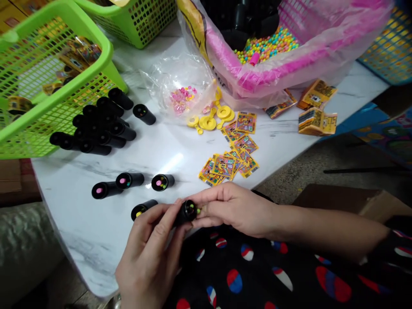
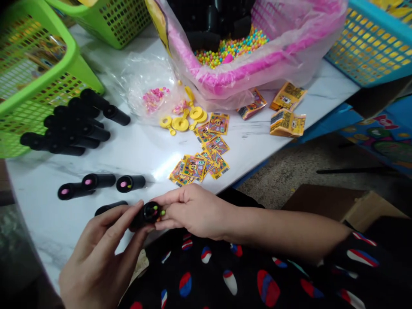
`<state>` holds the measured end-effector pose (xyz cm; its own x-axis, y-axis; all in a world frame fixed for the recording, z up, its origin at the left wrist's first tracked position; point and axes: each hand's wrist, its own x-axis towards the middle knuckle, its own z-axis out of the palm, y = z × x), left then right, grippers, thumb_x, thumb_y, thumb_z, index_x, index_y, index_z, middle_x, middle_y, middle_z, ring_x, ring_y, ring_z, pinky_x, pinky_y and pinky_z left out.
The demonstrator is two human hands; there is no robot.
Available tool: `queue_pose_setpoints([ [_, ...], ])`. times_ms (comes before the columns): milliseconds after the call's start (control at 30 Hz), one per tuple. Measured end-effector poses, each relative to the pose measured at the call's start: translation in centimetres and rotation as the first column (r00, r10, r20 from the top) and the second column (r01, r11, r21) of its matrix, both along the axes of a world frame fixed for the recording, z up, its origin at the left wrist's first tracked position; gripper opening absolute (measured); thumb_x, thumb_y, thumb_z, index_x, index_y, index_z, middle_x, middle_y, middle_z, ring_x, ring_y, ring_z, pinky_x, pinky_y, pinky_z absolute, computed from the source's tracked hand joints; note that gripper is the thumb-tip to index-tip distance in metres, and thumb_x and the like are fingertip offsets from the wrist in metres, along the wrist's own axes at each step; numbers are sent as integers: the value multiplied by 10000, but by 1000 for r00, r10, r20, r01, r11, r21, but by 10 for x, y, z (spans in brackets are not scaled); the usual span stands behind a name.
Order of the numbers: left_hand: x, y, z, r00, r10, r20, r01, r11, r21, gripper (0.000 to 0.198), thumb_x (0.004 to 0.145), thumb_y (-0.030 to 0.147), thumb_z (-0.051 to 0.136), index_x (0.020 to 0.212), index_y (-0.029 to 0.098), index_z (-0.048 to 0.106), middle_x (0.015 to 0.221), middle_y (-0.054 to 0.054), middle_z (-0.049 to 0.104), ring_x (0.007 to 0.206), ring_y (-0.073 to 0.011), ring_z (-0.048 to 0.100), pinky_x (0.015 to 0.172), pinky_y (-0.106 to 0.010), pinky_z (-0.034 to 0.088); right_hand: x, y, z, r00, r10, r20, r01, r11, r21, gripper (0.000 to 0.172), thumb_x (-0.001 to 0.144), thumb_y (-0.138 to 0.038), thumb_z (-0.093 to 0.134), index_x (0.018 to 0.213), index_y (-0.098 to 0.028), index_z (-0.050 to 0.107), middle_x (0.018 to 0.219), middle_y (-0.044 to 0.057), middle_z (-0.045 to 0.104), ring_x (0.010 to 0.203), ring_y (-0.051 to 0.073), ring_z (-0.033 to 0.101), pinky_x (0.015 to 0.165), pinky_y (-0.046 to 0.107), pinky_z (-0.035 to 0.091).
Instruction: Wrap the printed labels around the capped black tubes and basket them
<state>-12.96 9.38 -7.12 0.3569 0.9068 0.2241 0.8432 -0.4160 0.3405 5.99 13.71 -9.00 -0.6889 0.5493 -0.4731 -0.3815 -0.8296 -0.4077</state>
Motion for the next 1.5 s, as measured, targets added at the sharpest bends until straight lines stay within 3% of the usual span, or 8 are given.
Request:
queue_pose_setpoints([
  [167,0,4,4,998,-68,-12,68,998,-16,613,872,24,637,1425,259,513,1097,-75,611,912,-166,630,810,-257,560,1,1,2,1000,-6,20,6,1000,14,307,852,-206,602,1117,-169,753,1031,53,759,973,152,714,1091,379,443],
  [300,-1,3,6,996,-80,-49,80,997,13,690,881,-8,588,1484,290,436,1128,-84,599,930,-173,619,818,-258,556,0,5,4,995,45,84,-51,996,72,382,842,-129,549,1177,-176,726,935,20,766,949,131,709,1052,340,469],
  [567,-8,-2,7,992,-95,-86,95,995,-7,690,865,-42,584,1489,213,437,1175,-107,605,998,-177,616,894,-248,515,-1,12,1,988,81,131,-92,992,82,452,790,-39,505,1137,-199,746,804,-23,758,840,108,711,986,308,506],
  [667,-6,2,7,988,-116,-105,114,993,-26,638,878,-32,573,1465,198,474,1188,-115,603,1021,-183,613,932,-265,506,-2,11,-3,994,59,91,-66,994,82,414,807,-82,551,1161,-191,736,877,-3,769,893,123,712,1030,333,480],
  [867,4,7,10,999,-7,-42,8,999,34,494,837,10,682,1304,159,613,1096,-86,638,908,-146,638,879,-230,529,-4,7,-9,1000,16,2,-16,999,35,376,804,-204,659,1169,-145,730,1019,51,764,942,150,716,1085,380,448],
  [1100,0,6,2,999,-40,17,40,999,8,421,857,29,656,1267,115,615,1108,-98,618,938,-157,636,869,-230,533,-1,7,-5,997,36,70,-38,999,28,375,806,-220,669,1171,-157,729,1007,51,771,984,164,716,1091,390,443],
  [1233,0,4,0,996,-40,79,37,998,41,362,875,31,632,1231,93,626,1099,-94,616,942,-143,627,892,-213,513,0,5,-5,991,56,119,-58,998,14,377,756,-185,728,1131,-167,748,910,34,783,882,130,731,1040,350,484],
  [1500,-12,-9,-9,977,26,213,-26,1000,-3,327,888,53,618,1210,108,619,1138,-97,646,1011,-146,636,954,-228,509,3,5,-11,974,17,224,-17,1000,0,306,740,-304,821,1003,-154,773,907,70,781,784,132,747,852,281,575],
])
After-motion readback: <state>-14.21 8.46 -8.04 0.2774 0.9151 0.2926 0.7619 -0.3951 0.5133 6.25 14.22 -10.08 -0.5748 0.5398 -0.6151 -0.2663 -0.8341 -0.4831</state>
